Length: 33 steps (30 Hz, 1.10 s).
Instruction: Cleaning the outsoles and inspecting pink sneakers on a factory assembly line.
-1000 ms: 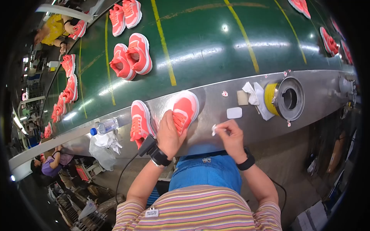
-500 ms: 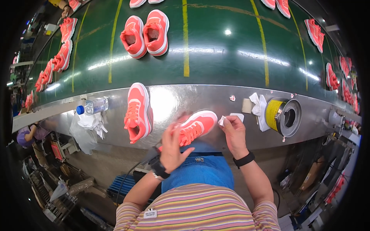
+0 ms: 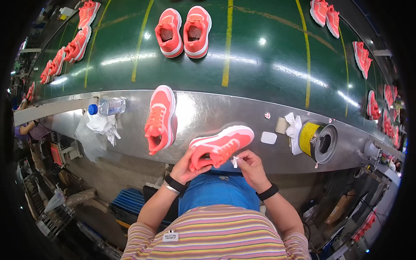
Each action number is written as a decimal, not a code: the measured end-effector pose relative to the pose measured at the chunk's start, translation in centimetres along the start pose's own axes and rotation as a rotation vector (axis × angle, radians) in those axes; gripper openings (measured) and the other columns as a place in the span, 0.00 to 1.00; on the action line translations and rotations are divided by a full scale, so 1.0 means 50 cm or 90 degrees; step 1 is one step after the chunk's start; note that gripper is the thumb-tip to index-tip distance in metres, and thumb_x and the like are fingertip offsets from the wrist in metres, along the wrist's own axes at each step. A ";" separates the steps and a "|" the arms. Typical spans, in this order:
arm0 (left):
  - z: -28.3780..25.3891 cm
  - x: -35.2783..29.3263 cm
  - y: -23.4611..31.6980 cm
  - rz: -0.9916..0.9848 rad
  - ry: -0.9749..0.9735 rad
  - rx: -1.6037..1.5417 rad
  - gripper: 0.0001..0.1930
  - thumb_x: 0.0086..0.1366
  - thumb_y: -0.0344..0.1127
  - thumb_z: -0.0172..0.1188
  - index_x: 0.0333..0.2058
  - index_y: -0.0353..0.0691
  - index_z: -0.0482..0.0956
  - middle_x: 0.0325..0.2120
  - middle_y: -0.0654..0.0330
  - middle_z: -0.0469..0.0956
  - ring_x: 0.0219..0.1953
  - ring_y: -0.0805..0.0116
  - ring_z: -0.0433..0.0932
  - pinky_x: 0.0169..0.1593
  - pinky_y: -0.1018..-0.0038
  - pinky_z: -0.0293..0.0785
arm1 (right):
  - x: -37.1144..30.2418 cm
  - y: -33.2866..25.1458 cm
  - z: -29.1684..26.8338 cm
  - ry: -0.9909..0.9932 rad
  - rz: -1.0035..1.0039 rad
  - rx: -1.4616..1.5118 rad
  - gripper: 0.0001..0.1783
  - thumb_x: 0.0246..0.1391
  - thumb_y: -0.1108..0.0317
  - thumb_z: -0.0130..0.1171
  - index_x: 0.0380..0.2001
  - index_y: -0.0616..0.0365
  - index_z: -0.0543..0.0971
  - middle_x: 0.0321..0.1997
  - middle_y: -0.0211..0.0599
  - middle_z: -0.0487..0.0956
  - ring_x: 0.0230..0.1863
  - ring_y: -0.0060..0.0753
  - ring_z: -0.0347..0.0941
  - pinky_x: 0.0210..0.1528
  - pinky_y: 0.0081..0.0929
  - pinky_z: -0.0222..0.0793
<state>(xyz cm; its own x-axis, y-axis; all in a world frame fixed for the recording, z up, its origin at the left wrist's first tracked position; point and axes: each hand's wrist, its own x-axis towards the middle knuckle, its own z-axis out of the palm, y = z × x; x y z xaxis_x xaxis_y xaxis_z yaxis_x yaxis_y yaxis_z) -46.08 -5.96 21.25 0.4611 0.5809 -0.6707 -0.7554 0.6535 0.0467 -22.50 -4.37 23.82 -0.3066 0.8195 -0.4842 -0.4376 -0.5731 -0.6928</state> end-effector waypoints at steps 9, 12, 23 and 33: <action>0.019 -0.029 -0.004 0.127 -0.052 0.114 0.27 0.60 0.27 0.55 0.56 0.35 0.56 0.52 0.53 0.65 0.51 0.63 0.70 0.49 0.64 0.74 | -0.025 -0.067 0.015 0.100 -0.021 -0.057 0.05 0.52 0.75 0.57 0.33 0.61 0.73 0.33 0.31 0.75 0.37 0.22 0.71 0.43 0.21 0.66; 0.009 -0.026 -0.008 0.165 -0.027 0.140 0.27 0.58 0.24 0.56 0.55 0.35 0.57 0.52 0.54 0.65 0.52 0.64 0.69 0.54 0.66 0.69 | -0.011 -0.073 0.080 0.137 -0.184 -0.346 0.04 0.50 0.75 0.58 0.31 0.61 0.75 0.30 0.29 0.75 0.33 0.21 0.69 0.36 0.18 0.65; -0.012 -0.022 -0.037 0.157 -0.045 0.107 0.25 0.64 0.41 0.52 0.56 0.38 0.59 0.51 0.52 0.67 0.51 0.59 0.70 0.50 0.59 0.72 | 0.116 -0.094 0.057 0.254 -0.463 -0.859 0.05 0.44 0.73 0.60 0.27 0.59 0.75 0.25 0.32 0.73 0.28 0.29 0.67 0.33 0.26 0.61; -0.072 -0.139 0.042 0.680 0.422 0.557 0.21 0.57 0.32 0.61 0.44 0.32 0.63 0.33 0.61 0.67 0.29 0.77 0.67 0.32 0.79 0.69 | 0.102 -0.087 0.113 0.175 -0.286 -0.328 0.04 0.53 0.74 0.56 0.33 0.61 0.74 0.30 0.25 0.73 0.32 0.15 0.66 0.36 0.14 0.63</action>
<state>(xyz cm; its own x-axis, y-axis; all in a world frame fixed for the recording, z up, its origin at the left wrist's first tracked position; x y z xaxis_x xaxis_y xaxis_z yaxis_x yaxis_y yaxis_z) -52.56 -10.36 23.35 -0.5667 0.7910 -0.2307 0.0226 0.2948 0.9553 -26.94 2.32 27.39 0.0620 0.9843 -0.1650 0.0018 -0.1655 -0.9862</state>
